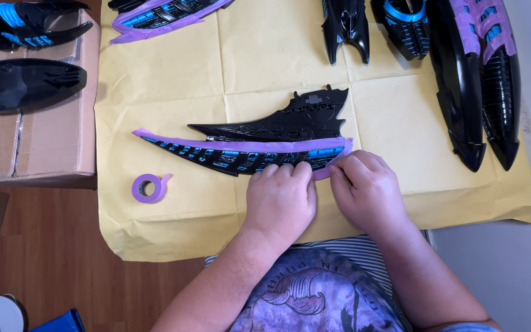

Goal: Applying purple masking tape to the edges of a plastic prop for detailing or painting preparation.

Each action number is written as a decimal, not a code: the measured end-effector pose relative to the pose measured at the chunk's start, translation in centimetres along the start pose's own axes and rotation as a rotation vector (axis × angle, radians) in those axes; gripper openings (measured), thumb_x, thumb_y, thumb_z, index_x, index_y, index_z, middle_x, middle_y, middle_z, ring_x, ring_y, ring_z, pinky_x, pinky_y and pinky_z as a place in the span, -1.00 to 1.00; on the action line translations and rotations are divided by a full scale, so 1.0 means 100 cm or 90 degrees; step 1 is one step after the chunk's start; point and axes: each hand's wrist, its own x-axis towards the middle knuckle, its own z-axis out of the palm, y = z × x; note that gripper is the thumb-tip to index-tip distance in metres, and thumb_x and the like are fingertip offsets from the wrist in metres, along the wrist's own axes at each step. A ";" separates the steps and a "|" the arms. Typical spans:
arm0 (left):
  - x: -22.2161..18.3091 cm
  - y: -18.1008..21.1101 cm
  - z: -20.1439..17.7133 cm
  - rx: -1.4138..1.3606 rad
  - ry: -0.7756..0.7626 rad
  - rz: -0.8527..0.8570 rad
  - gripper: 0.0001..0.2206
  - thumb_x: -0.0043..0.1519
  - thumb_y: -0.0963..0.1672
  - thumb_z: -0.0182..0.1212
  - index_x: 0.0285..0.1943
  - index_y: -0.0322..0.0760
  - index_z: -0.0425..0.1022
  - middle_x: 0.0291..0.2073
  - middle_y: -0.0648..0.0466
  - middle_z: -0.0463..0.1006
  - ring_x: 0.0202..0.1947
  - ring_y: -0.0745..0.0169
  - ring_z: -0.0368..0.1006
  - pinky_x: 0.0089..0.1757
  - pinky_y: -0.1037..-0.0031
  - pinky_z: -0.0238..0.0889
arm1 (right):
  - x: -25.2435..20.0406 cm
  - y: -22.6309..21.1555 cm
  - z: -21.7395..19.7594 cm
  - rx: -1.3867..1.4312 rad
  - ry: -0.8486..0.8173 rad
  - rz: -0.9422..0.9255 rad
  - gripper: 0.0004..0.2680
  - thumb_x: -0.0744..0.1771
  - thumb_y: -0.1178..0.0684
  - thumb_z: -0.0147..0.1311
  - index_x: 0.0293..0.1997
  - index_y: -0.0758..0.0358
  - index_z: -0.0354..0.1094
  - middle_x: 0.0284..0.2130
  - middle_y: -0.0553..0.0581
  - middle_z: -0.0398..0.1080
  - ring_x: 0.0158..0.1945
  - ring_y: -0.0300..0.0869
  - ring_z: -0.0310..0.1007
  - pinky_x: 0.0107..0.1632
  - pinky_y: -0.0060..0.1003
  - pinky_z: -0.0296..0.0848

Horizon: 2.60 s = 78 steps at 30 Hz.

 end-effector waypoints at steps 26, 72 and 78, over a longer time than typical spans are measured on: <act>0.006 0.003 0.008 0.037 -0.069 -0.028 -0.76 0.28 -0.03 -0.05 -0.24 -0.09 0.55 -0.52 0.03 0.59 -0.38 -0.05 0.60 -0.28 0.15 0.44 | 0.000 0.019 0.006 -0.094 -0.098 0.046 -0.85 0.32 0.04 0.16 -0.44 0.15 0.30 -0.45 0.07 0.31 -0.41 0.06 0.48 -0.36 -0.13 0.48; 0.016 0.008 -0.007 0.008 -0.151 -0.067 -0.69 0.32 -0.04 -0.10 -0.18 -0.23 0.58 -0.44 -0.05 0.63 -0.32 -0.10 0.62 -0.25 0.12 0.46 | 0.022 0.004 -0.014 -0.021 -0.248 0.285 -0.81 0.26 -0.02 0.25 -0.19 0.16 0.34 -0.49 0.08 0.38 -0.36 0.05 0.55 -0.29 -0.03 0.50; 0.017 0.008 -0.007 0.004 -0.155 -0.067 -0.68 0.33 -0.05 -0.08 -0.15 -0.27 0.59 -0.42 -0.08 0.63 -0.32 -0.11 0.62 -0.25 0.11 0.47 | 0.025 0.002 -0.016 -0.024 -0.254 0.281 -0.81 0.26 -0.02 0.26 -0.18 0.16 0.34 -0.50 0.09 0.38 -0.36 0.04 0.55 -0.29 -0.03 0.50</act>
